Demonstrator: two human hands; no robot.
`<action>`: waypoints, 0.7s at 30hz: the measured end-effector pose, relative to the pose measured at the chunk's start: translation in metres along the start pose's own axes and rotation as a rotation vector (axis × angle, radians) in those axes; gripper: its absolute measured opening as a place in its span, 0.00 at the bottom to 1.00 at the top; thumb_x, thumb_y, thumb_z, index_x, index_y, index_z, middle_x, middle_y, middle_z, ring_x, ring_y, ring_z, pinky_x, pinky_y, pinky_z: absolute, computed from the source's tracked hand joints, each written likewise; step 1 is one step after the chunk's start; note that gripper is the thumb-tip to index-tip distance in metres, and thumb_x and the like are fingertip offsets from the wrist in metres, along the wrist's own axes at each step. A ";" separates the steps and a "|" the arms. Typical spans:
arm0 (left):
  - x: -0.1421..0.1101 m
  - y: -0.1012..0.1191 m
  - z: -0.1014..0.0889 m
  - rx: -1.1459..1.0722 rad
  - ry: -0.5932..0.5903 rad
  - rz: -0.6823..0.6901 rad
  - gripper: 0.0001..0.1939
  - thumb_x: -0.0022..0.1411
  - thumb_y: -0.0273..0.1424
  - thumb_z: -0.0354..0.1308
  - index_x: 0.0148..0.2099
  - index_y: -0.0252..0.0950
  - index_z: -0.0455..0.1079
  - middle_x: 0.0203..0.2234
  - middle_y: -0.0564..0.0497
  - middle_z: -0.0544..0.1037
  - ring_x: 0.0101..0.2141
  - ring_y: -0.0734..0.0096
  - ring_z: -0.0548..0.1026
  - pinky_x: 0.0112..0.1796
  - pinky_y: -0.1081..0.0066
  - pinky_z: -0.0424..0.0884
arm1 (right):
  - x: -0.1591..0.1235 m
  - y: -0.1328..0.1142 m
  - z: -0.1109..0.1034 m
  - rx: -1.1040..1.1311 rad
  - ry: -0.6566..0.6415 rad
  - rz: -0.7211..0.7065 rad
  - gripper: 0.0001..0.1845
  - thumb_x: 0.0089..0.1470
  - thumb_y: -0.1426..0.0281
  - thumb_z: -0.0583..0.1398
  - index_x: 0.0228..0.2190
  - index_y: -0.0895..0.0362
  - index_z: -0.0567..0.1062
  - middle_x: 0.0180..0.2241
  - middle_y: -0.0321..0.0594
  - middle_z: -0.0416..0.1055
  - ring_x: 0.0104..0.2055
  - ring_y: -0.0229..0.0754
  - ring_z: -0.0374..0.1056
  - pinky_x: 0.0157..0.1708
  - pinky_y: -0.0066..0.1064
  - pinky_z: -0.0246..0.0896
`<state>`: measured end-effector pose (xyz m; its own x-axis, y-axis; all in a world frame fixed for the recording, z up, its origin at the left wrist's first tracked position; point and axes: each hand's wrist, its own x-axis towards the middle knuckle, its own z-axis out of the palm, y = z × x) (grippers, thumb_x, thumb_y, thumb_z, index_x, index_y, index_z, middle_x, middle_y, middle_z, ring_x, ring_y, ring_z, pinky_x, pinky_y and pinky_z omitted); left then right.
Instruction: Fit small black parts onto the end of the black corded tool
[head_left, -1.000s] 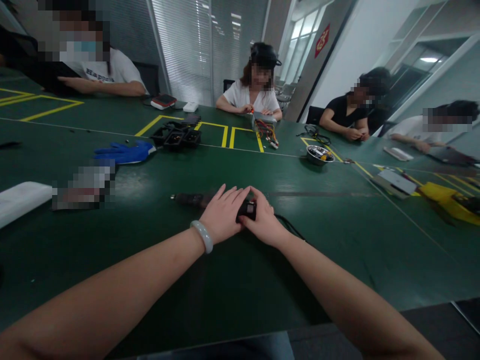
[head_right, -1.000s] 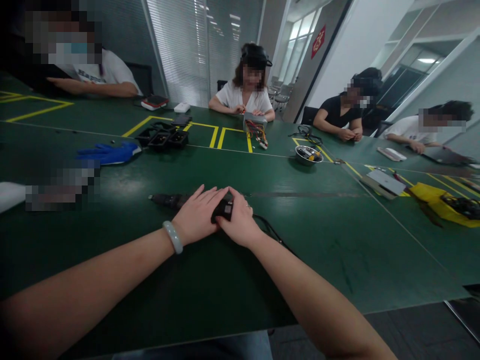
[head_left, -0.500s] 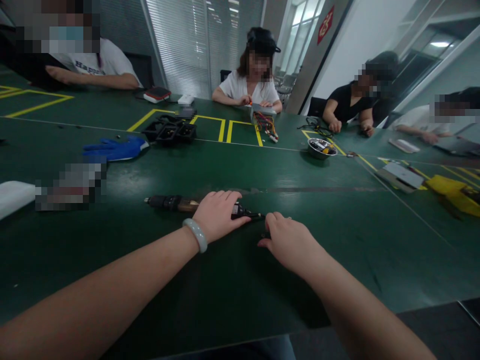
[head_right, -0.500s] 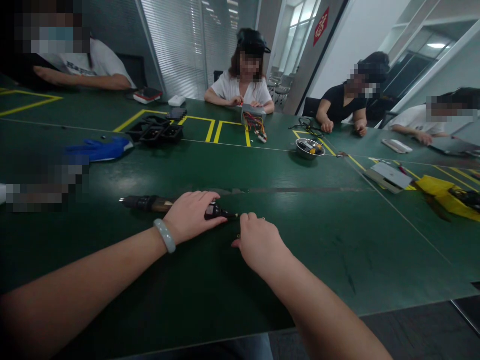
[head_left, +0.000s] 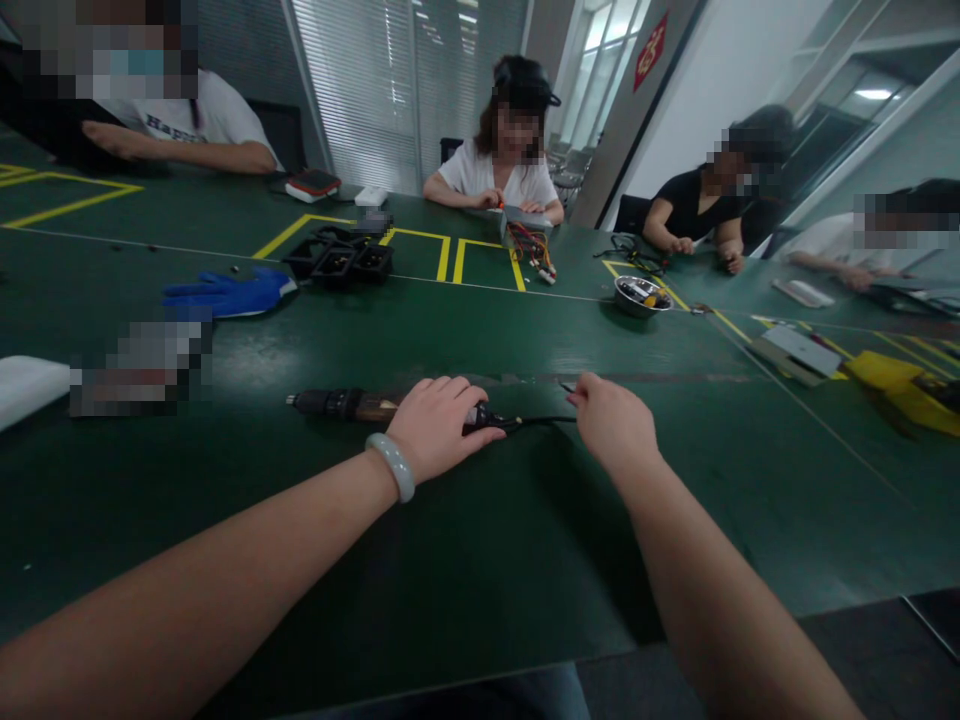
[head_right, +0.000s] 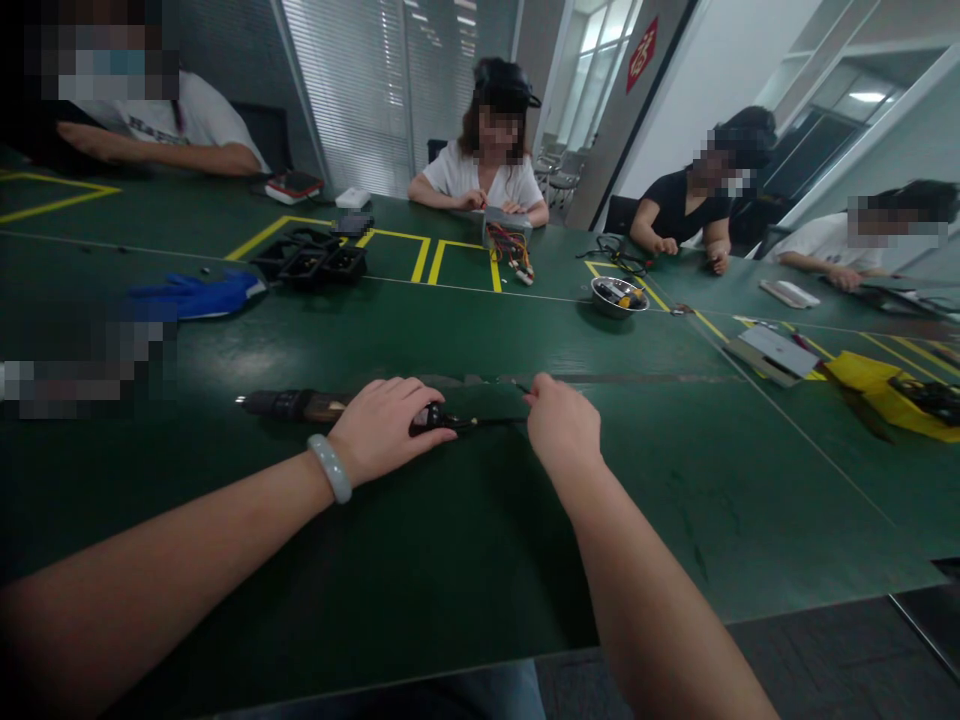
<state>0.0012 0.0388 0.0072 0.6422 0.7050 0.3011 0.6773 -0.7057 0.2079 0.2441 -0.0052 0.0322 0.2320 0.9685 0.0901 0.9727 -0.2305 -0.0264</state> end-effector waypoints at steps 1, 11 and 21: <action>0.000 0.001 0.000 -0.014 0.003 0.001 0.24 0.64 0.51 0.46 0.47 0.37 0.69 0.40 0.48 0.73 0.41 0.62 0.69 0.42 0.62 0.62 | 0.008 0.004 0.004 0.029 0.053 0.037 0.13 0.62 0.63 0.50 0.35 0.54 0.71 0.33 0.43 0.72 0.33 0.45 0.67 0.29 0.33 0.54; -0.007 0.013 -0.007 0.037 0.043 0.054 0.17 0.57 0.41 0.62 0.43 0.36 0.66 0.40 0.48 0.70 0.41 0.61 0.68 0.41 0.63 0.65 | 0.043 0.016 0.032 0.766 0.001 -0.028 0.11 0.60 0.64 0.53 0.37 0.56 0.72 0.33 0.40 0.74 0.31 0.38 0.68 0.33 0.30 0.60; -0.007 0.016 -0.005 -0.011 -0.021 0.130 0.16 0.63 0.42 0.53 0.48 0.39 0.67 0.42 0.49 0.73 0.40 0.63 0.72 0.40 0.63 0.67 | -0.005 -0.005 -0.016 0.563 -0.167 -0.448 0.05 0.55 0.66 0.59 0.32 0.53 0.74 0.31 0.35 0.74 0.32 0.37 0.67 0.33 0.29 0.56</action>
<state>0.0063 0.0221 0.0131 0.7318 0.6087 0.3066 0.5840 -0.7919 0.1785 0.2384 -0.0103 0.0482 -0.2348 0.9702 0.0604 0.8140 0.2302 -0.5333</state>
